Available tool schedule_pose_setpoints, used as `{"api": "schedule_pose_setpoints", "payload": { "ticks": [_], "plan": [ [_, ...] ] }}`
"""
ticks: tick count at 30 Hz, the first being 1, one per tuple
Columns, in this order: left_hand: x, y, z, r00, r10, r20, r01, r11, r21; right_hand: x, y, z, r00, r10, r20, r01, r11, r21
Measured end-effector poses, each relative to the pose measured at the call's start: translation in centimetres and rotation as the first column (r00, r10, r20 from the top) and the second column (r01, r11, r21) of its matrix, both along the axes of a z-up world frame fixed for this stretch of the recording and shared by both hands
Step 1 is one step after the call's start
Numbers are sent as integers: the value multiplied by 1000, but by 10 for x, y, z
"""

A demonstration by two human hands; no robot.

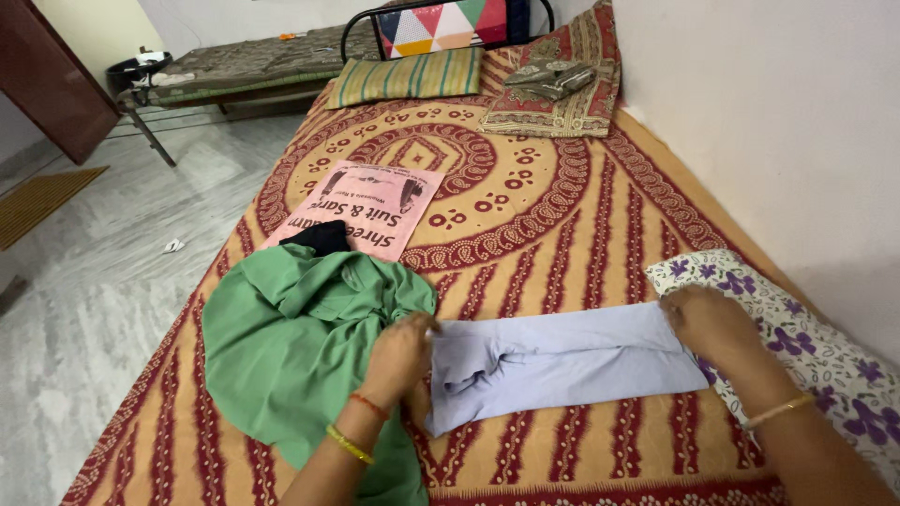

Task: The person folds several pieces of clothing on a bed, including a black garment, a green shirt, and a white t-shirt. They place the folded items onto a shelf and continue folding other garments.

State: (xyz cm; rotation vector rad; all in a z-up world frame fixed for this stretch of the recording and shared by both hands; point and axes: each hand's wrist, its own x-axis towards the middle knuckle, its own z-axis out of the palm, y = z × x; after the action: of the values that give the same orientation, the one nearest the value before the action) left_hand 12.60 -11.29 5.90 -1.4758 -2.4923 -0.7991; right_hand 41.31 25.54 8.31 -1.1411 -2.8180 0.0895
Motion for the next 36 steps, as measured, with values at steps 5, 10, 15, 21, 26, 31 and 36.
{"api": "schedule_pose_setpoints", "payload": {
  "ticks": [5,10,15,21,26,31,36],
  "plan": [
    [35,51,-19,962,-138,-233,114,987,-116,-48,-64,-29,880,362,-309,-392,919,-40],
    [67,49,-48,970,-232,-75,194,922,-335,-52,-93,-45,854,438,281,-405,898,-171],
    [64,48,-62,973,-220,-70,183,919,-348,-38,-48,-62,923,260,282,-227,963,-147],
    [63,35,-59,971,-232,-60,199,920,-337,-18,35,-115,964,215,-156,-195,971,136],
    [63,27,-31,956,-292,18,275,877,-395,-8,44,-91,982,-94,-164,85,995,-60],
    [67,34,-38,900,-435,-4,382,795,-471,-4,46,-73,984,-173,36,177,970,-166],
    [63,40,-43,909,-417,16,346,733,-586,-16,100,-125,994,-76,75,97,930,-355]
  ]
}}
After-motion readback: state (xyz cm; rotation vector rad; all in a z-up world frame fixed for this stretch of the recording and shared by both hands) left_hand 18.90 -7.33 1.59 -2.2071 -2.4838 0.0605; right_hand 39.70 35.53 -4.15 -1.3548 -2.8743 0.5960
